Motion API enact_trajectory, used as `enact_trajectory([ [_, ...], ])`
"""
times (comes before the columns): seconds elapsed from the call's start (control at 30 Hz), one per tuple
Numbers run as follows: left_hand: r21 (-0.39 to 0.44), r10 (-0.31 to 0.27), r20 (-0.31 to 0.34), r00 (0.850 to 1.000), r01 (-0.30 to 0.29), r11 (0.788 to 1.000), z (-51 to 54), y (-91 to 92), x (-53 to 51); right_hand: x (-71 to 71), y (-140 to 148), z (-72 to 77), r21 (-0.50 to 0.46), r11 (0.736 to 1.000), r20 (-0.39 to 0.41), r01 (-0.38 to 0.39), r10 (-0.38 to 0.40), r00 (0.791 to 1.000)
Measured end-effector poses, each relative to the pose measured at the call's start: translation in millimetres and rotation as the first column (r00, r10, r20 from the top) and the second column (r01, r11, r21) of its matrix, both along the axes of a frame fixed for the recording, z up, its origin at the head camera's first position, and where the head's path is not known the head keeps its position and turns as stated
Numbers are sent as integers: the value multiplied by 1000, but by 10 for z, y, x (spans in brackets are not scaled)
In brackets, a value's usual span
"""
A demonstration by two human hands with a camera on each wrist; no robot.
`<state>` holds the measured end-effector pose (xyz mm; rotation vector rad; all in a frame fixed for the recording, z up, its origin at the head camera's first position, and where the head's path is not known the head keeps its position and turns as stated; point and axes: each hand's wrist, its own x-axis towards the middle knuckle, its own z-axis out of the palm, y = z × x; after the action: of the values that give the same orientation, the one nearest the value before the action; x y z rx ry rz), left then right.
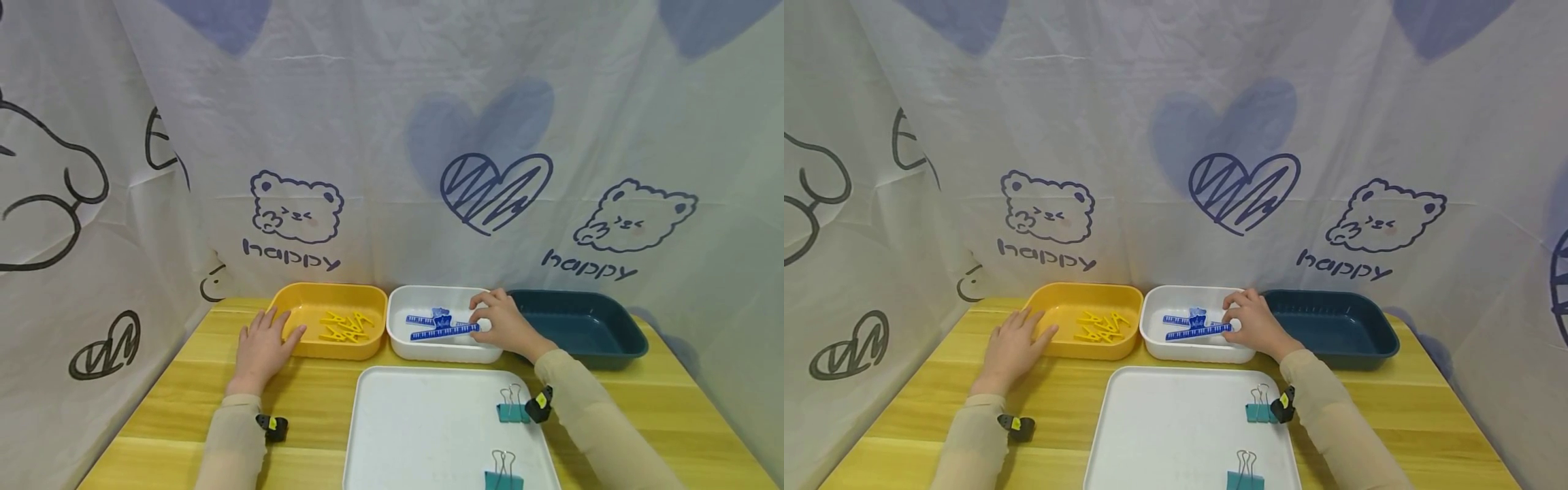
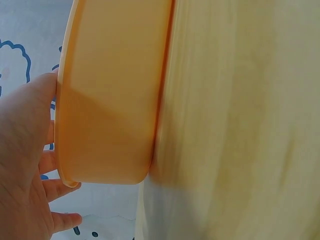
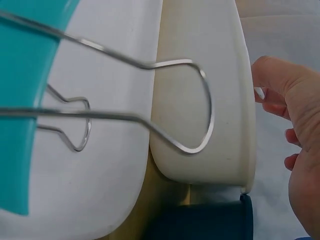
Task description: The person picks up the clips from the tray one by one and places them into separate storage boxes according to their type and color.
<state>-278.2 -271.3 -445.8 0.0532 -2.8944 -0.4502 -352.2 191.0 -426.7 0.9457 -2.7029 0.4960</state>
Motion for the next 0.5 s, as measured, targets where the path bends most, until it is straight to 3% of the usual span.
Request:
enact_trajectory([
  [0.5,3,-1,7,1000,1,1000,9,10,7,-51,-21,-51,78,996,73,44,-50,996],
])
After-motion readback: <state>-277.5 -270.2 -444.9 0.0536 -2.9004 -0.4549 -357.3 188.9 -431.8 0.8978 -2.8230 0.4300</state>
